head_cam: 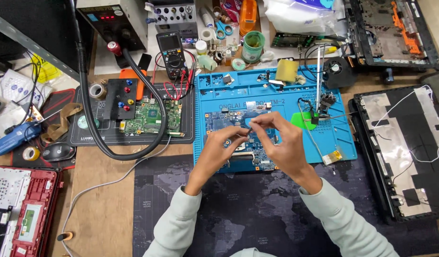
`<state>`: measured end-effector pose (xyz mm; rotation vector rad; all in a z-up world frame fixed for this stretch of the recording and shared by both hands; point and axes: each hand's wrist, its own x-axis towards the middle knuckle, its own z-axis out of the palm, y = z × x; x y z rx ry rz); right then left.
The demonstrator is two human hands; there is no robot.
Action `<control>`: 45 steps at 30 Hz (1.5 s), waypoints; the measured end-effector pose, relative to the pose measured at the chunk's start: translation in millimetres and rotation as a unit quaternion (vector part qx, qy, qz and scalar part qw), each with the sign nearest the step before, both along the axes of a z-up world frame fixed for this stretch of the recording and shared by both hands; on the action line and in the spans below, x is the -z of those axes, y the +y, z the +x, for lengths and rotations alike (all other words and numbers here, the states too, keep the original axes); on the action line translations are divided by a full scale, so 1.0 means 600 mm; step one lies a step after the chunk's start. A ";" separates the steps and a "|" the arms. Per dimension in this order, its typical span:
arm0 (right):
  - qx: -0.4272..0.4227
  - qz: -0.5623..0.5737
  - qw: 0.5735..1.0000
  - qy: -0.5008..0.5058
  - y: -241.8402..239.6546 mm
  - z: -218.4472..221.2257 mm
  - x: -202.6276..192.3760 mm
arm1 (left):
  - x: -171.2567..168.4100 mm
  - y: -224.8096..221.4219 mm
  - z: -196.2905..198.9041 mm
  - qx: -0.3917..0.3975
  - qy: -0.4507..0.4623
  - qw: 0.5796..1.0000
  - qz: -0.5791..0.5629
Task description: Repairing a laptop by inspecting the screen assembly and testing the motherboard with a multimeter
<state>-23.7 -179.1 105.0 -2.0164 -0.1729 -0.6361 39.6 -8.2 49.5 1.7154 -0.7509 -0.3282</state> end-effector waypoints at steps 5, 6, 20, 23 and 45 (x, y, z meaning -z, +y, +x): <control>-0.026 -0.015 1.000 -0.008 -0.005 -0.012 0.015 | -0.001 0.001 -0.015 -0.009 0.008 1.000 -0.008; -0.026 -0.014 1.000 -0.009 -0.003 -0.013 0.015 | 0.001 0.001 -0.016 -0.009 0.008 1.000 -0.007; -0.048 -0.046 0.998 0.009 -0.003 -0.013 0.012 | 0.002 0.002 -0.022 -0.032 0.016 0.999 -0.001; -0.049 -0.053 0.997 0.012 -0.001 -0.016 0.013 | 0.003 0.003 -0.024 -0.031 0.014 0.999 -0.007; -0.161 -0.076 0.981 0.074 -0.005 0.006 -0.024 | 0.026 -0.010 -0.043 -0.136 -0.048 0.989 0.018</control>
